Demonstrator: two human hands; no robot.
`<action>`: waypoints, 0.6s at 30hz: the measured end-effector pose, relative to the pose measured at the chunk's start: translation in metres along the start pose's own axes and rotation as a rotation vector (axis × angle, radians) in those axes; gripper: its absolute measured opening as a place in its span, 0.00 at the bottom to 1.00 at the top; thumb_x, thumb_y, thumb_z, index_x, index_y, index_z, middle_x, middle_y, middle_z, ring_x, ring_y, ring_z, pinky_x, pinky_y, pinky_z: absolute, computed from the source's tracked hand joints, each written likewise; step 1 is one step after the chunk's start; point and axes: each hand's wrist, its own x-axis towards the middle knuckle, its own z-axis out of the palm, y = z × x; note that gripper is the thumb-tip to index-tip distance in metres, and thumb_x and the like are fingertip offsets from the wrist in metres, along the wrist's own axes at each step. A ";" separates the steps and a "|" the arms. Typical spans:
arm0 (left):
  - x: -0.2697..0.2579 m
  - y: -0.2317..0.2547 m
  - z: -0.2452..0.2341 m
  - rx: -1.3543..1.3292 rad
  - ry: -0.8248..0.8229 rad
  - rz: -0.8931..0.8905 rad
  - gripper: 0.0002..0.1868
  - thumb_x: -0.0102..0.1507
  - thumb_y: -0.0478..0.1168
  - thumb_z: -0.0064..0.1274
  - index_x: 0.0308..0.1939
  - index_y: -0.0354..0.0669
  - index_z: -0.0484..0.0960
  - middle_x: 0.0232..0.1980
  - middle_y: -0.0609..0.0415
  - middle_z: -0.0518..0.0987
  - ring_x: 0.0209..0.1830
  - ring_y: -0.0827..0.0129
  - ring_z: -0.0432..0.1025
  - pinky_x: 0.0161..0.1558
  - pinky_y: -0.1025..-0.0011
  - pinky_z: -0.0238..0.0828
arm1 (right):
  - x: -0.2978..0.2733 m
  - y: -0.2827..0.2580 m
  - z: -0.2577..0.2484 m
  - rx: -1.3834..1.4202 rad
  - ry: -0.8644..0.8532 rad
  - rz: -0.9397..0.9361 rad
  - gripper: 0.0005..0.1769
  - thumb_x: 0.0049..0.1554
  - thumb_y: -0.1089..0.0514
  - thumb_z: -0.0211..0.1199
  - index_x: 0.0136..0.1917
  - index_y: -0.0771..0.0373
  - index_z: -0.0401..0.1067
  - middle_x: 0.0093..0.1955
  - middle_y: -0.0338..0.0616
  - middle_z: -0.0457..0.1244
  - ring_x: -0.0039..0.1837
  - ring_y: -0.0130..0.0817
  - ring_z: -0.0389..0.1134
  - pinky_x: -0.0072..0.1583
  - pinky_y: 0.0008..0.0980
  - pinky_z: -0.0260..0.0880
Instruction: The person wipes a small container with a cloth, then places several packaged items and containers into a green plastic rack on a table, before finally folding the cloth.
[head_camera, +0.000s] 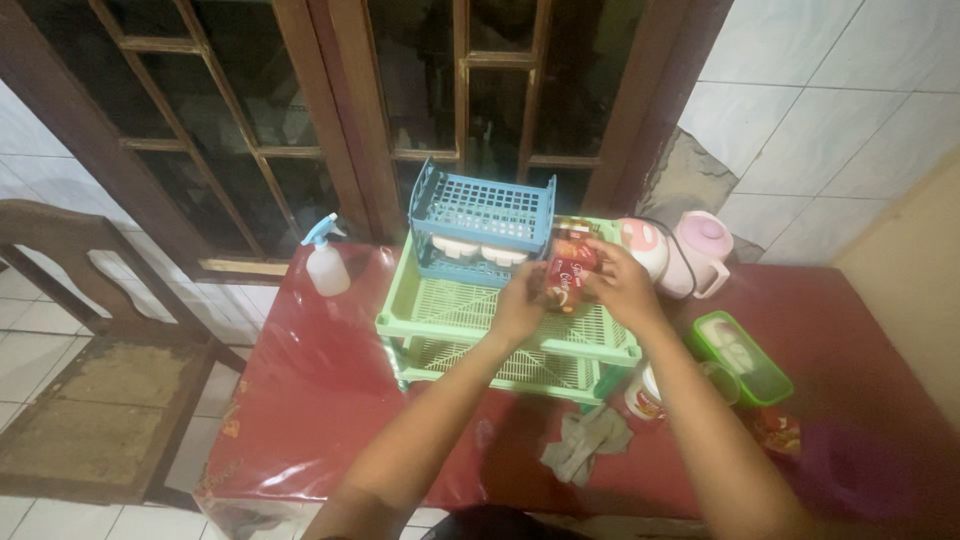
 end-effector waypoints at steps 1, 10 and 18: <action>0.000 0.001 -0.001 0.011 0.000 0.053 0.25 0.63 0.30 0.58 0.63 0.39 0.72 0.58 0.47 0.80 0.60 0.63 0.76 0.60 0.68 0.72 | 0.001 0.001 0.000 -0.034 0.015 0.023 0.31 0.56 0.66 0.64 0.73 0.64 0.64 0.63 0.54 0.68 0.61 0.35 0.72 0.58 0.31 0.75; -0.005 0.015 -0.002 0.231 0.030 0.174 0.25 0.58 0.31 0.57 0.62 0.35 0.78 0.56 0.39 0.79 0.56 0.52 0.75 0.58 0.62 0.72 | 0.003 0.005 -0.002 -0.347 0.057 -0.114 0.32 0.53 0.62 0.69 0.71 0.59 0.70 0.64 0.48 0.68 0.60 0.35 0.72 0.58 0.33 0.73; -0.007 0.022 -0.006 0.278 0.017 0.154 0.29 0.58 0.32 0.57 0.65 0.35 0.75 0.59 0.39 0.77 0.57 0.51 0.75 0.60 0.61 0.71 | 0.006 0.011 0.000 -0.540 0.122 -0.344 0.29 0.50 0.58 0.72 0.65 0.59 0.74 0.66 0.51 0.65 0.65 0.47 0.65 0.65 0.41 0.67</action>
